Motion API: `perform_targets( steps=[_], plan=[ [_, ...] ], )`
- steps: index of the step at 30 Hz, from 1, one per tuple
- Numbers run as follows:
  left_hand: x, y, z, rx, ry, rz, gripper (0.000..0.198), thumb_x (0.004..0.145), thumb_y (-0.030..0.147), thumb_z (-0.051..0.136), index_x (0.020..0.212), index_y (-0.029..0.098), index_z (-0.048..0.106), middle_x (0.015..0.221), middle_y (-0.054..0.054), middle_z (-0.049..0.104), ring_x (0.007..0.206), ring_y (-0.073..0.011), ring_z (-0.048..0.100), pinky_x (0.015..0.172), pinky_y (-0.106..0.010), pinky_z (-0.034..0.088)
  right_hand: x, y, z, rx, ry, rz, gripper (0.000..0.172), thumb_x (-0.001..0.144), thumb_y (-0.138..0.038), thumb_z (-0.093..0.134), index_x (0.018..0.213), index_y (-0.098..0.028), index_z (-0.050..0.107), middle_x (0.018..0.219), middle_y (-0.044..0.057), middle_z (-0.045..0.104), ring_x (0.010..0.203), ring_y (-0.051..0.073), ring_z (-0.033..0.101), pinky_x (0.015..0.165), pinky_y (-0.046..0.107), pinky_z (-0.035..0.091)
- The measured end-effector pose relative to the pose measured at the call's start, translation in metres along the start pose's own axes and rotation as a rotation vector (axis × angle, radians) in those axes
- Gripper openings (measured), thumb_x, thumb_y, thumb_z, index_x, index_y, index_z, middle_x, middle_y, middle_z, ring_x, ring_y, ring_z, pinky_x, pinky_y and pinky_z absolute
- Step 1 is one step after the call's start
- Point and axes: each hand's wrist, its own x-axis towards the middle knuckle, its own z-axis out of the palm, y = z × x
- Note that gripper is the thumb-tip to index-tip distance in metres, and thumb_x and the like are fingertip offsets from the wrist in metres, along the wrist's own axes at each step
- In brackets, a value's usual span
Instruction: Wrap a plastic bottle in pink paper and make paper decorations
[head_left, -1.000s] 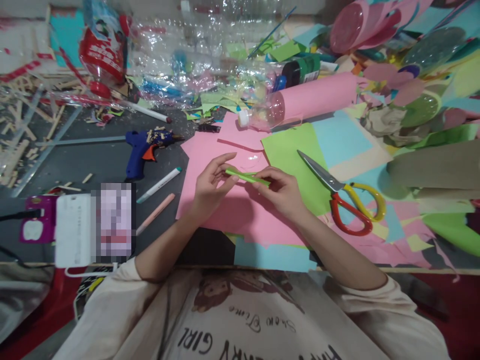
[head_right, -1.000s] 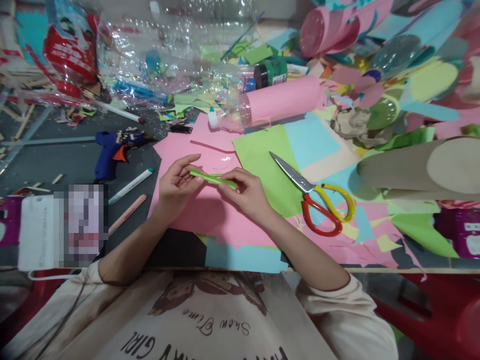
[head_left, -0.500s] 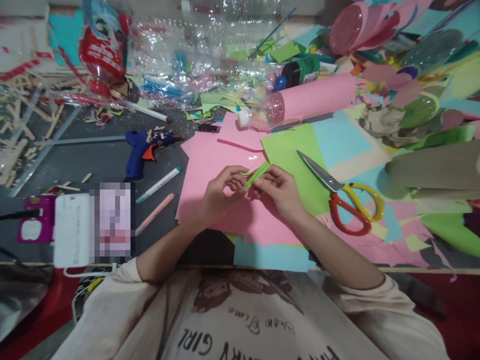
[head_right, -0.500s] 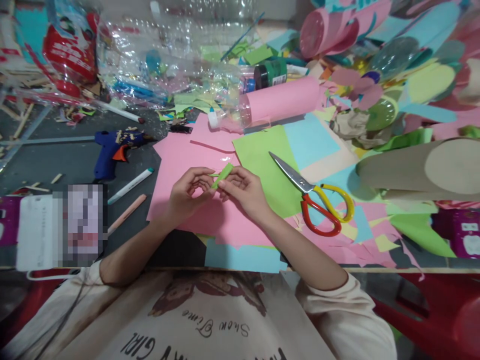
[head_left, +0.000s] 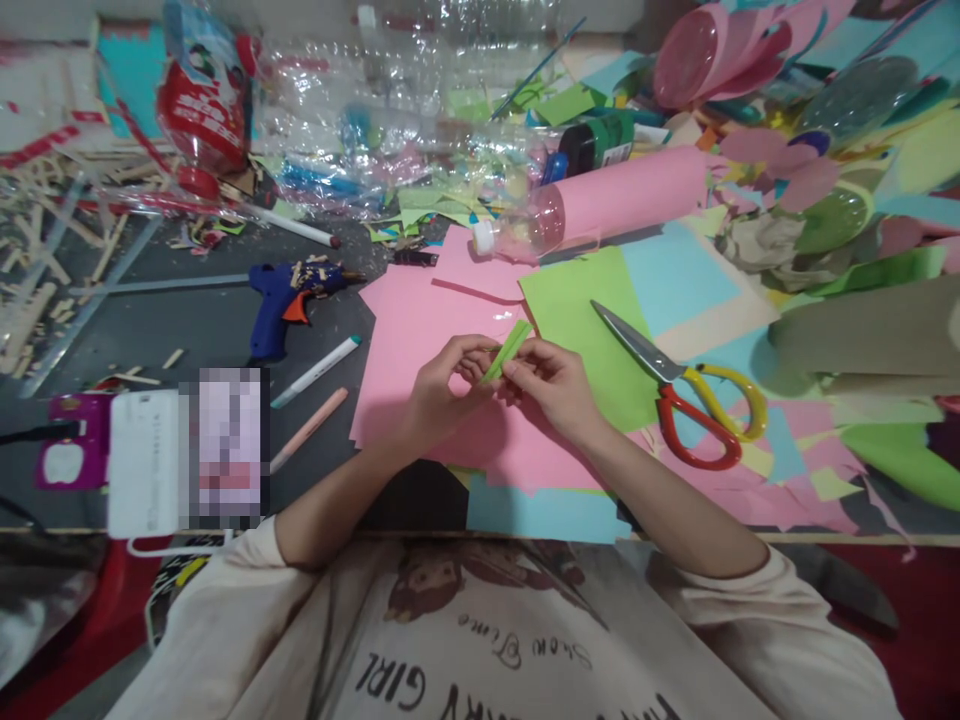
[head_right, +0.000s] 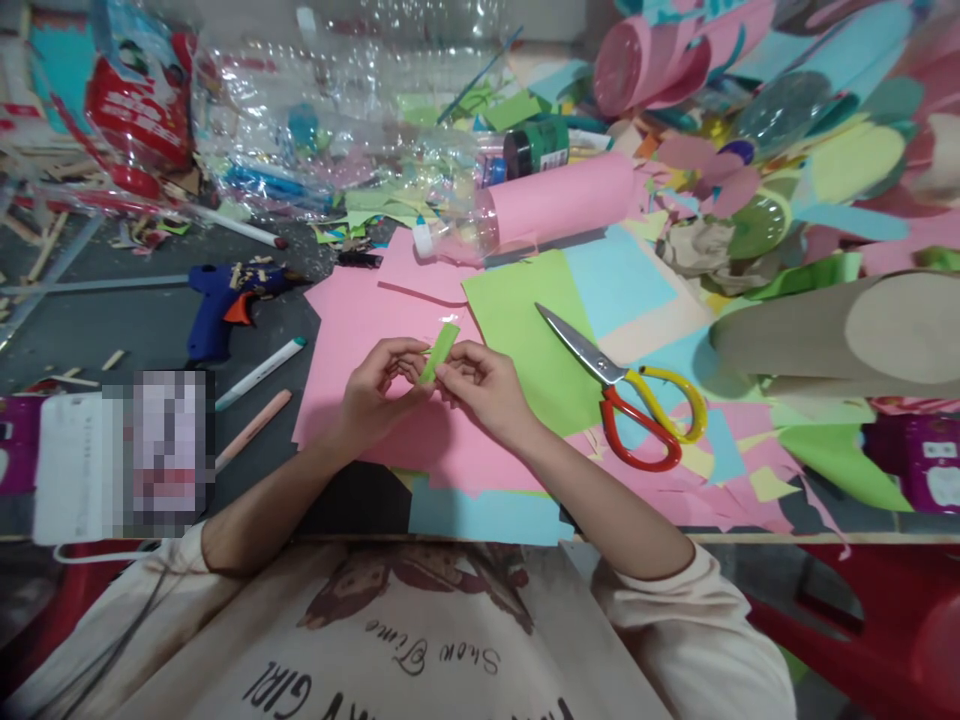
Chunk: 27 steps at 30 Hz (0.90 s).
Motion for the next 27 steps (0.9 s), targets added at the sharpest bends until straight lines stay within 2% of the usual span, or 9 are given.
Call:
perform_targets(
  steps=[4, 7, 10, 13, 16, 19, 20, 22, 27],
  plan=[
    [0.004, 0.002, -0.007, 0.057, 0.062, 0.01, 0.031, 0.082, 0.036, 0.067, 0.107, 0.02, 0.057, 0.085, -0.001, 0.062, 0.073, -0.0125, 0.06, 0.068, -0.026, 0.049, 0.001, -0.003, -0.003, 0.029, -0.006, 0.024, 0.043, 0.063, -0.054, 0.082, 0.067, -0.019, 0.057, 0.048, -0.005, 0.062, 0.037, 0.007, 0.052, 0.037, 0.018, 0.043],
    [0.01, 0.012, -0.016, 0.186, 0.169, 0.011, 0.011, 0.087, 0.031, 0.057, 0.083, 0.02, 0.056, 0.08, -0.001, 0.06, 0.072, -0.0131, 0.058, 0.069, -0.027, 0.048, 0.001, -0.005, -0.004, 0.044, 0.001, 0.06, 0.044, 0.063, -0.054, 0.082, 0.066, -0.02, 0.054, 0.043, -0.006, 0.06, 0.031, 0.005, 0.047, 0.031, 0.016, 0.036],
    [0.015, 0.03, -0.033, 0.375, 0.177, 0.059, 0.02, 0.089, 0.027, 0.052, 0.069, 0.021, 0.052, 0.081, -0.002, 0.062, 0.081, -0.0164, 0.06, 0.079, -0.032, 0.049, 0.001, -0.005, -0.005, 0.058, 0.01, 0.076, 0.046, 0.061, -0.055, 0.083, 0.065, -0.021, 0.052, 0.037, -0.008, 0.056, 0.027, 0.005, 0.044, 0.027, 0.015, 0.032],
    [0.014, 0.047, -0.065, 0.634, 0.187, -0.003, 0.012, 0.088, 0.031, 0.052, 0.088, 0.022, 0.061, 0.1, -0.006, 0.066, 0.096, -0.0214, 0.062, 0.088, -0.039, 0.049, 0.003, -0.005, -0.006, 0.096, 0.029, 0.049, 0.047, 0.061, -0.053, 0.084, 0.064, -0.021, 0.05, 0.035, -0.01, 0.053, 0.023, 0.005, 0.04, 0.025, 0.015, 0.031],
    [0.008, 0.051, -0.106, 0.991, 0.444, -0.165, 0.024, 0.082, 0.038, 0.061, 0.1, 0.022, 0.059, 0.109, -0.01, 0.065, 0.11, -0.0304, 0.059, 0.094, -0.05, 0.043, 0.006, -0.007, -0.007, 0.137, 0.067, 0.024, 0.047, 0.059, -0.052, 0.085, 0.064, -0.022, 0.049, 0.035, -0.011, 0.054, 0.022, 0.005, 0.039, 0.023, 0.016, 0.031],
    [0.002, 0.04, -0.139, 1.207, 0.553, -0.363, 0.034, 0.08, 0.048, 0.062, 0.097, 0.019, 0.055, 0.114, -0.017, 0.064, 0.121, -0.0419, 0.054, 0.099, -0.06, 0.035, 0.008, -0.01, -0.007, 0.158, 0.103, 0.03, 0.046, 0.057, -0.05, 0.085, 0.064, -0.022, 0.05, 0.035, -0.011, 0.055, 0.022, 0.005, 0.039, 0.022, 0.016, 0.03],
    [0.001, 0.034, -0.146, 1.217, 0.607, -0.425, 0.035, 0.074, 0.049, 0.065, 0.087, 0.019, 0.053, 0.106, -0.018, 0.065, 0.115, -0.0446, 0.056, 0.095, -0.061, 0.036, 0.008, -0.011, -0.007, 0.165, 0.11, 0.031, 0.046, 0.057, -0.05, 0.085, 0.063, -0.022, 0.05, 0.034, -0.01, 0.054, 0.022, 0.005, 0.039, 0.022, 0.016, 0.03],
    [0.001, 0.025, -0.153, 1.165, 0.557, -0.429, 0.036, 0.073, 0.054, 0.065, 0.075, 0.023, 0.047, 0.091, -0.013, 0.064, 0.111, -0.0438, 0.057, 0.087, -0.055, 0.037, 0.009, -0.012, -0.007, 0.174, 0.115, 0.028, 0.045, 0.057, -0.05, 0.085, 0.063, -0.022, 0.051, 0.034, -0.01, 0.053, 0.022, 0.006, 0.039, 0.022, 0.017, 0.032],
    [0.009, 0.025, -0.142, 0.989, 0.586, -0.446, 0.04, 0.07, 0.046, 0.069, 0.066, 0.024, 0.037, 0.076, -0.005, 0.054, 0.108, -0.0393, 0.058, 0.078, -0.046, 0.029, 0.01, -0.012, -0.011, 0.175, 0.107, 0.022, 0.043, 0.06, -0.049, 0.084, 0.065, -0.022, 0.051, 0.036, -0.011, 0.054, 0.023, 0.006, 0.04, 0.023, 0.018, 0.034]
  ],
)
